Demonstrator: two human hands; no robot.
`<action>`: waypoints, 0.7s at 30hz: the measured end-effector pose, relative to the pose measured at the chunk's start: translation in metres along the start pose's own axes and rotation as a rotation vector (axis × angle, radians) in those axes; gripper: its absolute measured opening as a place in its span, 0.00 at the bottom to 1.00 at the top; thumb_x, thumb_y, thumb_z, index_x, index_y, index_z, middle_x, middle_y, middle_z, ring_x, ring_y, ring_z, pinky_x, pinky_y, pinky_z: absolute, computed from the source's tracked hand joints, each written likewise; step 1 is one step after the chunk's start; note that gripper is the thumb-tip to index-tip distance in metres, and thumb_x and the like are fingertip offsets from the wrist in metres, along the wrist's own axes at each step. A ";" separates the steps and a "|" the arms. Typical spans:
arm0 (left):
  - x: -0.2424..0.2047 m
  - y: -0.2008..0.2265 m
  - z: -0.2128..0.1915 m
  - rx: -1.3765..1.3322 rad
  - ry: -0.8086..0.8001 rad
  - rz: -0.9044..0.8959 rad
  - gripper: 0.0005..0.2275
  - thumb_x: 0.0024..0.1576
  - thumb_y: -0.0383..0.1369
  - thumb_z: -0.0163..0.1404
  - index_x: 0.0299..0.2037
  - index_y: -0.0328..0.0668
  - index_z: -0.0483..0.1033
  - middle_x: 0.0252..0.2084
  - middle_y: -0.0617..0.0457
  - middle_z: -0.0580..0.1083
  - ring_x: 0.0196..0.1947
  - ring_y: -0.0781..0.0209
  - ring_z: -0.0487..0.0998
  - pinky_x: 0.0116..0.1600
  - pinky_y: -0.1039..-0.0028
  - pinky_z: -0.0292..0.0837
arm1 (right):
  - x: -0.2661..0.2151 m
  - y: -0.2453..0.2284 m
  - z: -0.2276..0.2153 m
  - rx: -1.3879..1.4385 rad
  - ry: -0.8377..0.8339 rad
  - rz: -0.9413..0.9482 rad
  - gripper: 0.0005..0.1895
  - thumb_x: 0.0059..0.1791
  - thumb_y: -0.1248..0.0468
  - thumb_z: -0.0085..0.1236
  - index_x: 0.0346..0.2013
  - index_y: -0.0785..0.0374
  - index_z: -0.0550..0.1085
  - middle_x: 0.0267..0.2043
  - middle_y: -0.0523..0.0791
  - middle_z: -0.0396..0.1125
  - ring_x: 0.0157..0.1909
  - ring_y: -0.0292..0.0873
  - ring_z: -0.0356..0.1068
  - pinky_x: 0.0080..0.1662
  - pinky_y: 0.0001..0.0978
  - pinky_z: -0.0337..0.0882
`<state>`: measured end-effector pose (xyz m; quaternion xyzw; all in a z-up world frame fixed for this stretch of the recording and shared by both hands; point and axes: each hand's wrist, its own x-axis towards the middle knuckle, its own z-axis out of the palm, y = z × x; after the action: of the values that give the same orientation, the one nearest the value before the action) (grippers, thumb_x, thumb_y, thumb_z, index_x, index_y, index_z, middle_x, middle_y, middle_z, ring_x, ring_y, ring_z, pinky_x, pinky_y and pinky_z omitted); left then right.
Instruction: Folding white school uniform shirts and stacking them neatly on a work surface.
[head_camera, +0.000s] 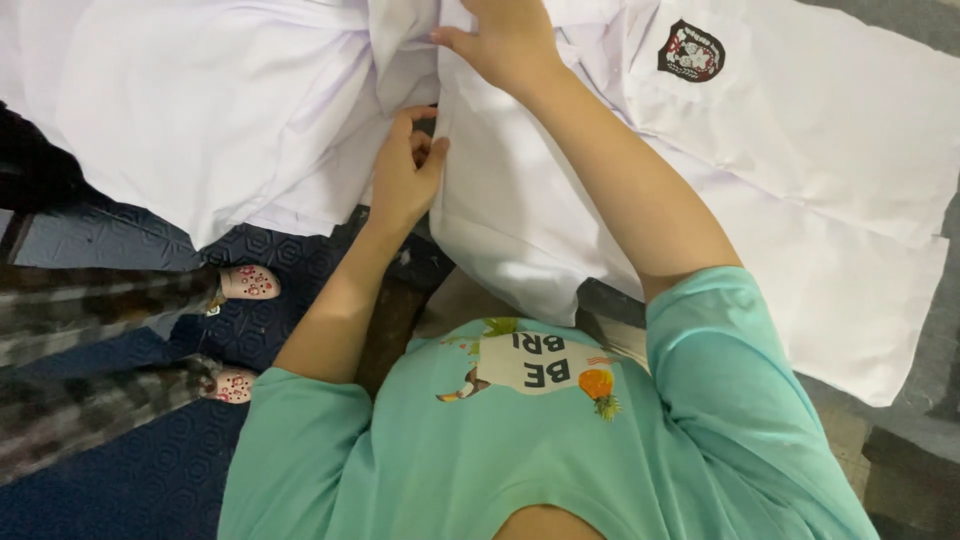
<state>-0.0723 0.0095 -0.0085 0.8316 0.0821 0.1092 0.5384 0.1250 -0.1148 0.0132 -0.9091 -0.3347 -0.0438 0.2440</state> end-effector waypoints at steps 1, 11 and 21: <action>0.001 -0.003 0.000 0.002 0.003 0.000 0.12 0.62 0.29 0.50 0.55 0.46 0.68 0.22 0.61 0.69 0.25 0.64 0.70 0.40 0.73 0.68 | 0.003 0.001 0.004 0.002 0.001 -0.003 0.26 0.55 0.42 0.66 0.28 0.56 0.67 0.23 0.38 0.64 0.29 0.42 0.65 0.28 0.38 0.59; -0.003 0.009 -0.010 0.073 -0.086 -0.153 0.19 0.61 0.37 0.52 0.60 0.44 0.62 0.21 0.60 0.68 0.22 0.64 0.68 0.35 0.72 0.64 | -0.005 0.012 0.026 0.368 0.144 0.075 0.30 0.58 0.51 0.62 0.22 0.54 0.52 0.21 0.37 0.47 0.25 0.36 0.48 0.30 0.34 0.50; -0.035 0.001 -0.013 0.184 -0.302 -0.320 0.22 0.61 0.43 0.51 0.59 0.37 0.64 0.23 0.57 0.75 0.26 0.59 0.77 0.35 0.67 0.65 | 0.003 0.012 0.030 -0.136 0.561 -0.458 0.11 0.56 0.57 0.64 0.34 0.55 0.72 0.22 0.38 0.59 0.23 0.43 0.58 0.28 0.35 0.59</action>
<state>-0.1093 0.0116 -0.0054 0.8603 0.1411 -0.1112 0.4771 0.1320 -0.1069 -0.0177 -0.7773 -0.4461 -0.3672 0.2491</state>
